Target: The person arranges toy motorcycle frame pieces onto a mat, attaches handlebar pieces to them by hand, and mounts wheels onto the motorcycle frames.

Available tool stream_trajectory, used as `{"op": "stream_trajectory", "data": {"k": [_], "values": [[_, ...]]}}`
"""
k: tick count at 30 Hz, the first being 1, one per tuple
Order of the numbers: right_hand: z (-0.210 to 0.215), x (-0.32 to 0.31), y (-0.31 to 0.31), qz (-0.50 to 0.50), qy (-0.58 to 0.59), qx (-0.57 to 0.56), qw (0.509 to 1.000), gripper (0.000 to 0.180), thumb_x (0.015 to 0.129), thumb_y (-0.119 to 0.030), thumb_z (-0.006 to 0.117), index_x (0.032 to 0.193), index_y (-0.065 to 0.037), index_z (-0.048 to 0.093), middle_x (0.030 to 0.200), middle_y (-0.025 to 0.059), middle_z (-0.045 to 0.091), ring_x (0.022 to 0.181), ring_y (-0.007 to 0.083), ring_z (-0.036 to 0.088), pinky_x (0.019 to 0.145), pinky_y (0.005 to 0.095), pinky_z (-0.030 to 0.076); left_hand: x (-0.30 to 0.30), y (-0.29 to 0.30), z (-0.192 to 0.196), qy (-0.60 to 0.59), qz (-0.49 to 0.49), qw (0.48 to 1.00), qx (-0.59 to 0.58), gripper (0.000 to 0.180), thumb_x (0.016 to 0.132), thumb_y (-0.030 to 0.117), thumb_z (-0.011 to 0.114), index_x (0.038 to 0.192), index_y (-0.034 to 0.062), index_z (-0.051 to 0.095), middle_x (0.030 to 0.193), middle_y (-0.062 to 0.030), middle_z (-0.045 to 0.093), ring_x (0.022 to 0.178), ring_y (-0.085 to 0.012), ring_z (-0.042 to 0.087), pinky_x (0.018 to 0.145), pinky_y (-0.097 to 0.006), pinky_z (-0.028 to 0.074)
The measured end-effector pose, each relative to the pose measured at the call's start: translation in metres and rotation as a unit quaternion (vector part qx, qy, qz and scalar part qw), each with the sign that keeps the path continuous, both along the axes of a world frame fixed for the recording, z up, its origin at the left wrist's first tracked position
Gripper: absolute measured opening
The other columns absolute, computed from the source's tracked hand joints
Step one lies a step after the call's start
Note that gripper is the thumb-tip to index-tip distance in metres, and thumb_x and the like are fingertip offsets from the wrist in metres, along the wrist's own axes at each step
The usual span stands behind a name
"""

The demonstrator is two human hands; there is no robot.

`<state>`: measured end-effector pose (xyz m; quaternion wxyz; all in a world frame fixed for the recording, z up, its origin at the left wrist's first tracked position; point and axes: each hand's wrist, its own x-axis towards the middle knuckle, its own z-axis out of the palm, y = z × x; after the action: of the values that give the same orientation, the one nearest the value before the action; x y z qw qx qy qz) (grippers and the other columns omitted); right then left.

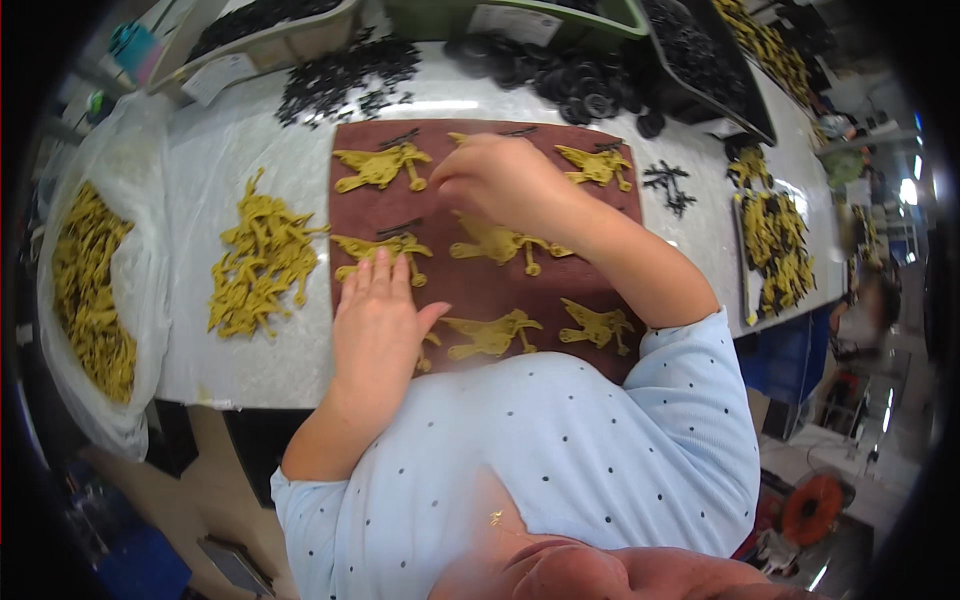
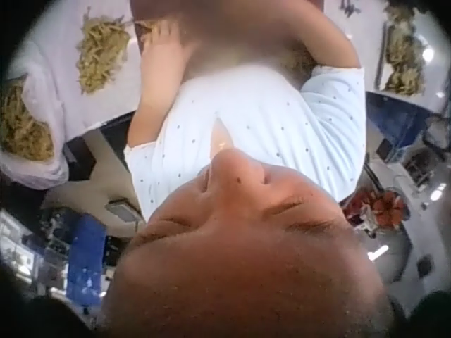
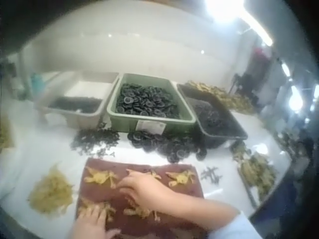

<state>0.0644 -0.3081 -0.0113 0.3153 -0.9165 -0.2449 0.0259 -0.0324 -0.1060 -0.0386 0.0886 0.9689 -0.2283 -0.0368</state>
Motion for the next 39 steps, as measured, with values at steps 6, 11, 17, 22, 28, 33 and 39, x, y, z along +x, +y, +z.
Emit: {"op": "stream_trajectory", "data": {"k": [6,11,17,22,28,33,39], "values": [[0.023,-0.020,-0.148,-0.234,0.009,-0.061,0.970,0.015,0.083,-0.005,0.061,0.096,-0.002,0.067,0.089,0.0120,0.067,0.081,0.0214,0.064,0.073,0.0296,0.049,0.003,0.001,0.000,-0.010,-0.013,0.999,-0.035,0.067,0.077,0.035,0.069,0.125,-0.0081,0.050,0.131,-0.0256,0.048,0.124,-0.0368,0.044,0.105,-0.044,0.033],[-0.003,-0.058,-0.215,-0.350,0.072,-0.105,0.928,0.014,0.079,-0.009,0.062,0.090,-0.004,0.069,0.088,0.0145,0.066,0.082,0.0308,0.063,0.073,0.0361,0.049,0.005,0.003,0.004,0.017,-0.006,0.999,-0.031,0.070,0.076,0.033,0.071,0.127,-0.0091,0.047,0.135,-0.0267,0.042,0.126,-0.0386,0.041,0.105,-0.045,0.031],[-0.037,-0.065,-0.235,-0.338,-0.097,-0.159,0.922,0.014,0.074,-0.004,0.065,0.088,-0.007,0.069,0.091,0.0125,0.063,0.089,0.0315,0.060,0.075,0.0388,0.048,0.001,-0.039,0.050,0.014,-0.059,0.998,0.007,0.071,0.077,0.030,0.070,0.130,-0.0075,0.042,0.137,-0.0243,0.041,0.130,-0.0359,0.036,0.107,-0.045,0.029],[-0.046,-0.049,-0.225,-0.287,-0.021,-0.230,0.930,0.022,0.075,-0.005,0.067,0.097,-0.003,0.064,0.093,0.0137,0.063,0.090,0.0335,0.058,0.079,0.0394,0.047,-0.010,-0.080,0.049,0.074,-0.350,0.932,-0.060,0.056,0.083,0.028,0.062,0.127,-0.0046,0.047,0.138,-0.0184,0.042,0.129,-0.0301,0.039,0.109,-0.041,0.029],[-0.032,-0.068,-0.218,-0.277,-0.021,-0.183,0.943,0.015,0.078,-0.002,0.062,0.093,-0.002,0.063,0.091,0.0152,0.063,0.090,0.0339,0.059,0.079,0.0397,0.047,-0.022,-0.126,0.022,0.044,-0.477,0.877,-0.033,0.041,0.093,0.021,0.045,0.125,-0.0050,0.050,0.137,-0.0184,0.044,0.129,-0.0288,0.041,0.108,-0.040,0.031],[-0.033,-0.118,-0.199,-0.070,-0.041,-0.128,0.989,0.023,0.082,-0.004,0.061,0.104,-0.003,0.063,0.097,0.0149,0.062,0.094,0.0307,0.060,0.080,0.0372,0.049,-0.027,-0.131,0.009,0.127,-0.449,0.884,-0.045,0.041,0.094,0.020,0.043,0.126,-0.0051,0.049,0.136,-0.0185,0.046,0.126,-0.0294,0.044,0.105,-0.039,0.034],[-0.058,-0.162,-0.173,-0.208,-0.080,-0.055,0.973,0.027,0.079,-0.011,0.067,0.106,-0.004,0.064,0.103,0.0114,0.060,0.089,0.0294,0.060,0.079,0.0366,0.050,-0.023,-0.129,0.004,0.158,-0.441,0.879,-0.083,0.043,0.094,0.024,0.045,0.126,-0.0041,0.050,0.134,-0.0184,0.047,0.125,-0.0287,0.046,0.104,-0.039,0.036]]}}
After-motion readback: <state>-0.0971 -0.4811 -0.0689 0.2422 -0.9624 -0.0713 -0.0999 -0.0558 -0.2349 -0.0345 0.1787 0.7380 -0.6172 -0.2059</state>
